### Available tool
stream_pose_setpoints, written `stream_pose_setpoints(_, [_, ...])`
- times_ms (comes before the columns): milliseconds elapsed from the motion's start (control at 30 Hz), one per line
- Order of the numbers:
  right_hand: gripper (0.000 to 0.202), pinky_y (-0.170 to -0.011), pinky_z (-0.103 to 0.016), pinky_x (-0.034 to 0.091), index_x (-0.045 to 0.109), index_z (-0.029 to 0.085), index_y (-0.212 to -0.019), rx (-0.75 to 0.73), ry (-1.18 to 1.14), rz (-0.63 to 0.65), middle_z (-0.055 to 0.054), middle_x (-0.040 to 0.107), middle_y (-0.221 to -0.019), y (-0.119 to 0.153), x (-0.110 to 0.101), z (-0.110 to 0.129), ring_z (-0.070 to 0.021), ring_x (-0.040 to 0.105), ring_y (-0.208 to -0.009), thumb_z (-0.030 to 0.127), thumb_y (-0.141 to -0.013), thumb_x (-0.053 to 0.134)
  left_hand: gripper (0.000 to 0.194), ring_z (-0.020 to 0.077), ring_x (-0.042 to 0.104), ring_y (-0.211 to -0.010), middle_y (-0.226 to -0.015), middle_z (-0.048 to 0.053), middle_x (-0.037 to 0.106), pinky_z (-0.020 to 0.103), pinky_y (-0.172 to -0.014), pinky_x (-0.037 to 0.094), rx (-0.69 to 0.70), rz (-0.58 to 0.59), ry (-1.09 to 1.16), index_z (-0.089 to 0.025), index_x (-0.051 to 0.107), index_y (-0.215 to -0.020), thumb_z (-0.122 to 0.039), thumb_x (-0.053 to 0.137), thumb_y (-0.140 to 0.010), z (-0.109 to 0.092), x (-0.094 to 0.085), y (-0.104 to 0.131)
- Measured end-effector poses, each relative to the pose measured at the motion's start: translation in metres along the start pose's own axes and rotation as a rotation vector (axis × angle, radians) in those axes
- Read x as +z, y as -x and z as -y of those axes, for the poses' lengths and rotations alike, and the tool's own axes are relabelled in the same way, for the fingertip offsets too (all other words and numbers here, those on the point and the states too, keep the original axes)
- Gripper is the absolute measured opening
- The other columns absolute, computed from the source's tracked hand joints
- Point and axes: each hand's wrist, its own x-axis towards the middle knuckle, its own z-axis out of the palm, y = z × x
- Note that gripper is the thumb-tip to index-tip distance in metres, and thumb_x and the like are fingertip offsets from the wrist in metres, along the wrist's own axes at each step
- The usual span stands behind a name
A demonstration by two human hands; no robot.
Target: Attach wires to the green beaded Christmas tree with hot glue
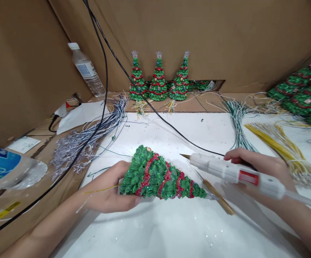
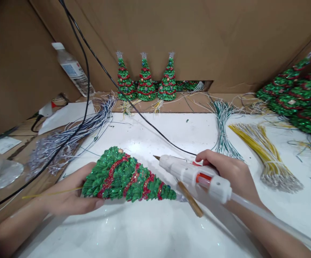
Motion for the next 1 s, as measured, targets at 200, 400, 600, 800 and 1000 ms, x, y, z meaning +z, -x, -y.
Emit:
stream_pose_setpoints(200, [0.019,-0.052,-0.027,0.036,0.059,0.022,-0.086,0.018,0.189,-0.021,-0.002,0.067,-0.069,-0.005,0.006,-0.005,-0.0180,0.058,-0.055,0.031,-0.072,0.050,0.020,0.0145,0.049,-0.064,-0.064,0.000,0.052,0.024,-0.060,0.047,0.000,0.000,-0.031,-0.016,0.058,-0.067,-0.035,0.052,-0.068,0.000,0.000,0.000])
stream_pose_setpoints(400, [0.020,-0.052,-0.028,0.037,0.059,0.023,-0.087,0.031,0.188,-0.016,-0.001,0.066,-0.070,-0.010,0.009,-0.012,-0.0200,0.059,-0.057,0.029,-0.069,0.055,0.017,0.0132,0.048,-0.062,-0.063,-0.001,0.052,0.023,-0.059,0.046,0.032,-0.020,-0.063,-0.016,0.056,-0.065,-0.032,0.051,-0.068,-0.001,0.001,-0.002])
stream_pose_setpoints(600, [0.023,-0.054,-0.029,0.038,0.058,0.025,-0.092,0.074,0.277,0.007,0.000,0.069,-0.078,-0.015,0.014,-0.020,-0.0223,0.063,-0.068,0.025,-0.069,0.056,0.017,0.0127,0.045,-0.060,-0.061,-0.001,0.051,0.022,-0.057,0.043,0.078,-0.058,-0.067,-0.017,0.057,-0.064,-0.032,0.049,-0.069,0.000,0.004,-0.001])
stream_pose_setpoints(800, [0.049,-0.068,-0.032,0.045,0.055,0.025,-0.105,0.067,0.301,0.070,-0.002,0.069,-0.105,-0.019,0.022,-0.029,-0.0254,0.065,-0.095,0.011,-0.059,0.047,0.014,0.0124,0.046,-0.060,-0.060,-0.002,0.050,0.022,-0.056,0.042,0.058,-0.079,-0.056,-0.017,0.054,-0.063,-0.028,0.046,-0.066,0.002,0.007,-0.001])
stream_pose_setpoints(1000, [0.052,-0.079,-0.037,0.048,0.053,0.023,-0.112,0.054,0.282,0.113,-0.006,0.065,-0.113,-0.020,0.022,-0.035,-0.0277,0.061,-0.104,0.012,-0.061,0.047,0.014,0.0126,0.046,-0.060,-0.059,-0.002,0.049,0.022,-0.055,0.040,0.065,-0.065,-0.038,-0.017,0.053,-0.063,-0.029,0.046,-0.067,0.002,0.006,-0.001])
